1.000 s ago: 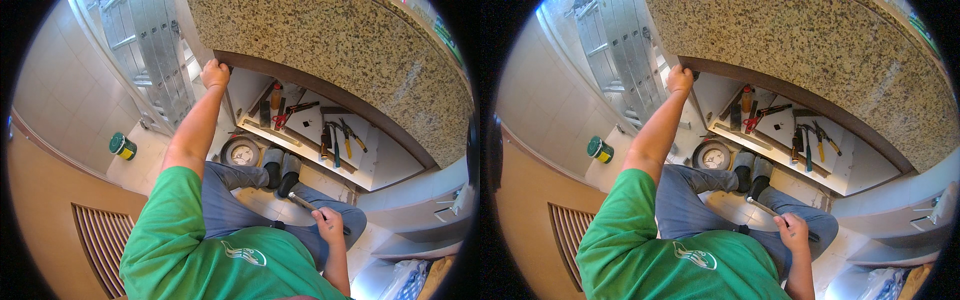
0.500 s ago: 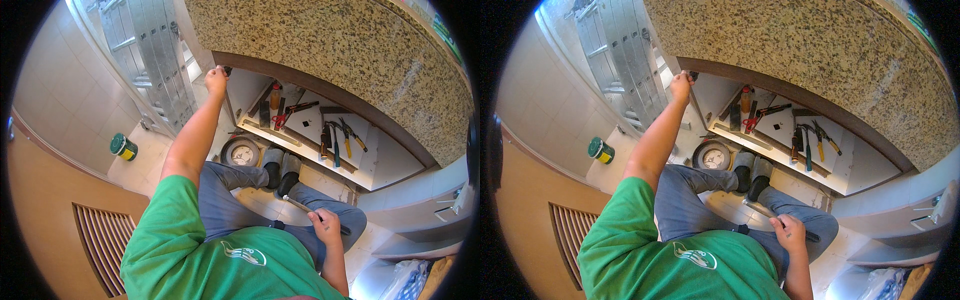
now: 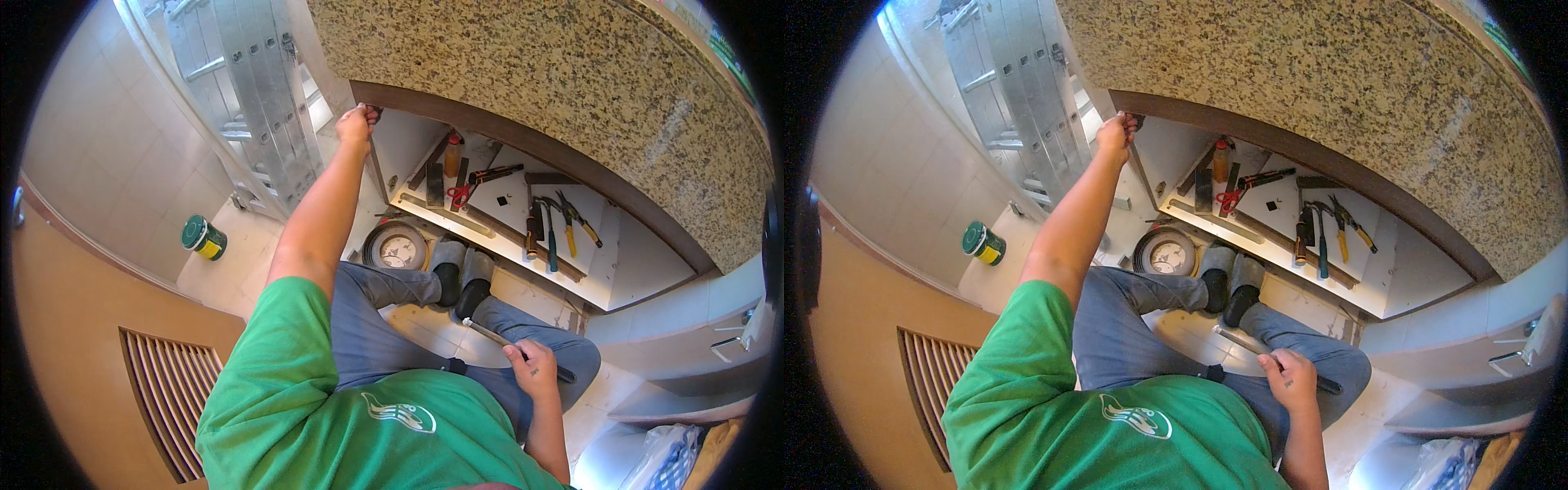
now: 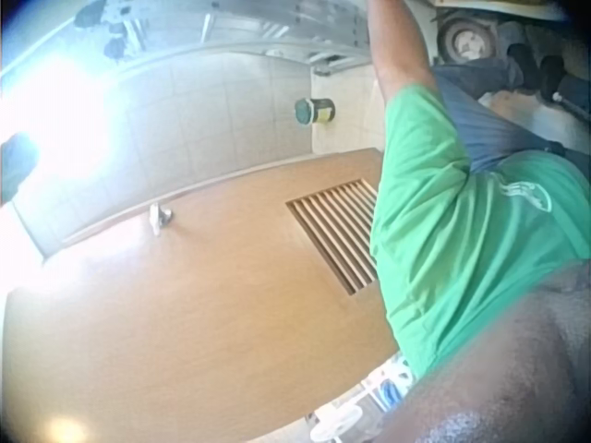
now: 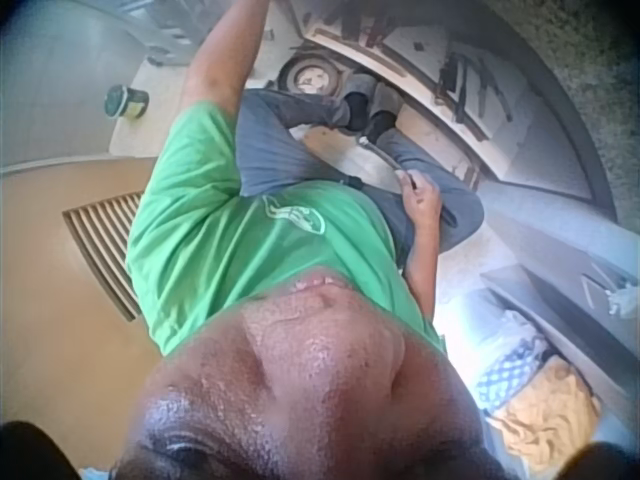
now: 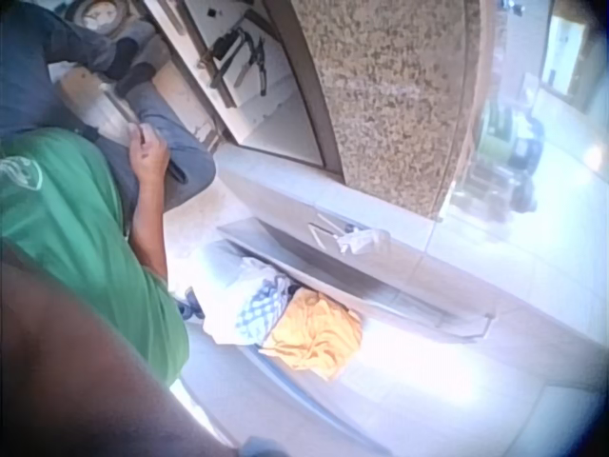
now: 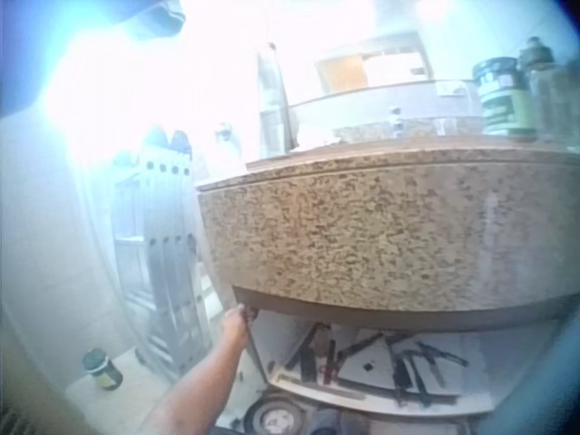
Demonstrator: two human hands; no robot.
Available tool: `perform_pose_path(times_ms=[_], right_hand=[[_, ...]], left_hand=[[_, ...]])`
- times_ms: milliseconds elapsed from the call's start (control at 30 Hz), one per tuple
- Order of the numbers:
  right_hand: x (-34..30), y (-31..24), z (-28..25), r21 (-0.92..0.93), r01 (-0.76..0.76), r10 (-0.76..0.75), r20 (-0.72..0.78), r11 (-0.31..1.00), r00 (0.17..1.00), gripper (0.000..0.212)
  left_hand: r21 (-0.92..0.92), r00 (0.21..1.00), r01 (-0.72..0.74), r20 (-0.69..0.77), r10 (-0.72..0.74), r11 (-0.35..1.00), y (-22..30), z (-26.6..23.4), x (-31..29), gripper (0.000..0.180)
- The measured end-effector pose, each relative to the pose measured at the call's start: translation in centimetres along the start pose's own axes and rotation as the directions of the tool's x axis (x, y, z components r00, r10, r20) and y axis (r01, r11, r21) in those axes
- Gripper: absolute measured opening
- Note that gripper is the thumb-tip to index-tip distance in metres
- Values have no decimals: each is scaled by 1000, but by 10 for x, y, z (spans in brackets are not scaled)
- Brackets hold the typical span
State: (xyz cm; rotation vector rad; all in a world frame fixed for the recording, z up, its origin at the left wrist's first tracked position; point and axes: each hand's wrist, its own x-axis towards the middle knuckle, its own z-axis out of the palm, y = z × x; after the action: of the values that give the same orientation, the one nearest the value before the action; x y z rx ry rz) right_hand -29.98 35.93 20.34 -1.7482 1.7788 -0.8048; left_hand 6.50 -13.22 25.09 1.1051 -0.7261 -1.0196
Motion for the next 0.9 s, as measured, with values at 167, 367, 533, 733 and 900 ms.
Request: perform_pose_path(times_ms=[167, 367, 533, 733, 900], right_hand=[[-3, 1, 2, -25, -11, 11, 2, 1000, 1000, 40], [-10, 6, 5, -30, 5, -6, -26, 1000, 1000, 38], [-10, 12, 0, -69, -68, 68, -1, 995, 998, 28], [-5, 20, -12, -86, 24, -37, -157, 996, 987, 19], [14, 19, -13, -76, 15, -22, -88, 997, 996, 28]], left_hand=[[145, 999, -40, -12, 42, 989, -6, -3, 9, 27], [831, 965, -261, 236, 115, 491, -48, -27, -16, 41], [773, 818, -554, 575, 27, 310, -110, -67, -86, 38], [881, 856, -468, 473, -208, 75, -90, -195, -140, 71], [856, 810, -500, 409, -420, -132, -39, -249, -203, 56]])
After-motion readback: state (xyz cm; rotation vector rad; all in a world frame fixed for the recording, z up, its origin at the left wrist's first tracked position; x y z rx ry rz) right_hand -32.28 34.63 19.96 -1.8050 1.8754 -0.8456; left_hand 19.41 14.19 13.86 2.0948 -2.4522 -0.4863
